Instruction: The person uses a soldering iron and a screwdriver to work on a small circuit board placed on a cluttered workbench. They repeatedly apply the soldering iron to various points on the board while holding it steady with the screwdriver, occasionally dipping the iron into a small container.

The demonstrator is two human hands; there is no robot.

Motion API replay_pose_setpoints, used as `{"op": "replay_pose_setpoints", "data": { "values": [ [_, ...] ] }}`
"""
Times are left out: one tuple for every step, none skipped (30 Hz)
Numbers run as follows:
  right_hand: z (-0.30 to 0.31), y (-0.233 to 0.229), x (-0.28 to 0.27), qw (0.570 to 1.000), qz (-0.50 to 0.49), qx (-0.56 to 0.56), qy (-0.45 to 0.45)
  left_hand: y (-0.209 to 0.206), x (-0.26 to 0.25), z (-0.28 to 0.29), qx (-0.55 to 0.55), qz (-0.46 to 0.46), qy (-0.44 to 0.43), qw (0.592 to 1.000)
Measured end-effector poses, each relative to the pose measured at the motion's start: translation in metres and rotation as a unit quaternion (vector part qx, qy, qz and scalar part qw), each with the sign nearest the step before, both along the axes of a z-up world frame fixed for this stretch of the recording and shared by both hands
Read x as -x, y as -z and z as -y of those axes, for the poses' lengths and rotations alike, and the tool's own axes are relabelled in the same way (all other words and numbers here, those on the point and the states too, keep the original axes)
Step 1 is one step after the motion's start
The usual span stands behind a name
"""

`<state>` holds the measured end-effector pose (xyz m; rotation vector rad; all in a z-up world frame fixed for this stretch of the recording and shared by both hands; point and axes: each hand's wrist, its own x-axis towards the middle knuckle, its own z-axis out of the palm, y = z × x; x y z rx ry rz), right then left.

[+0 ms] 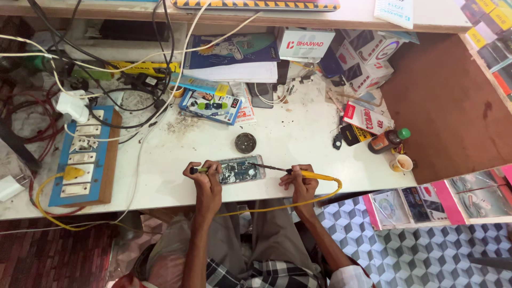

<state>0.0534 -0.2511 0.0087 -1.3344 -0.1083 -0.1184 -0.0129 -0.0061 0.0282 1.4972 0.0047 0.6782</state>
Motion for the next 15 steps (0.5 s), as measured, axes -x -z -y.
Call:
{"op": "replay_pose_setpoints", "data": {
  "values": [
    [-0.0004,-0.0011,-0.0005,1.000,0.001,0.001,0.002,-0.0006,-0.0007,0.0001,-0.005,0.001,-0.001,1.000],
    [-0.0004,-0.0020,0.0000,1.000,0.002,0.002,0.003,-0.0010,-0.0005,0.0006,-0.009,0.001,-0.003,1.000],
    [-0.0004,-0.0030,0.0006,1.000,0.002,0.003,0.005,-0.0013,-0.0003,0.0010,-0.014,0.001,-0.004,1.000],
    [-0.0011,-0.0040,0.0000,1.000,0.002,0.003,0.004,-0.0018,-0.0011,0.0008,-0.014,0.002,-0.006,1.000],
    [-0.0016,-0.0048,-0.0005,1.000,0.002,0.003,0.003,-0.0022,-0.0020,0.0005,-0.015,0.003,-0.008,1.000],
    [-0.0010,-0.0050,0.0008,1.000,0.001,0.004,0.002,-0.0016,-0.0009,0.0010,-0.014,0.003,-0.009,1.000],
    [-0.0001,-0.0052,0.0013,1.000,0.002,0.004,0.002,-0.0010,-0.0005,0.0014,-0.015,-0.002,-0.011,1.000],
    [-0.0004,-0.0053,0.0009,1.000,0.004,0.003,0.000,-0.0009,-0.0012,0.0005,-0.016,-0.007,-0.013,1.000],
    [-0.0008,-0.0051,0.0007,1.000,0.006,0.001,-0.001,-0.0009,-0.0016,-0.0005,-0.018,-0.011,-0.015,1.000],
    [-0.0009,-0.0049,-0.0004,1.000,0.012,-0.002,0.001,-0.0008,-0.0027,-0.0011,-0.014,-0.010,-0.012,1.000],
    [-0.0008,-0.0041,-0.0010,1.000,0.019,-0.006,0.003,-0.0006,-0.0035,-0.0012,-0.009,-0.009,-0.009,1.000],
    [-0.0002,-0.0024,0.0005,1.000,0.024,-0.009,0.004,0.0005,-0.0018,-0.0007,-0.004,-0.009,-0.007,1.000],
    [0.0006,-0.0006,0.0027,1.000,0.019,-0.008,0.018,0.0016,0.0004,0.0002,0.004,-0.016,-0.010,1.000],
    [0.0012,0.0003,0.0030,0.999,0.017,-0.008,0.034,0.0014,-0.0011,0.0008,0.011,-0.021,-0.013,1.000],
    [0.0017,0.0007,0.0026,0.999,0.015,-0.008,0.049,0.0008,-0.0024,0.0010,0.018,-0.025,-0.015,0.999]
  ]
}}
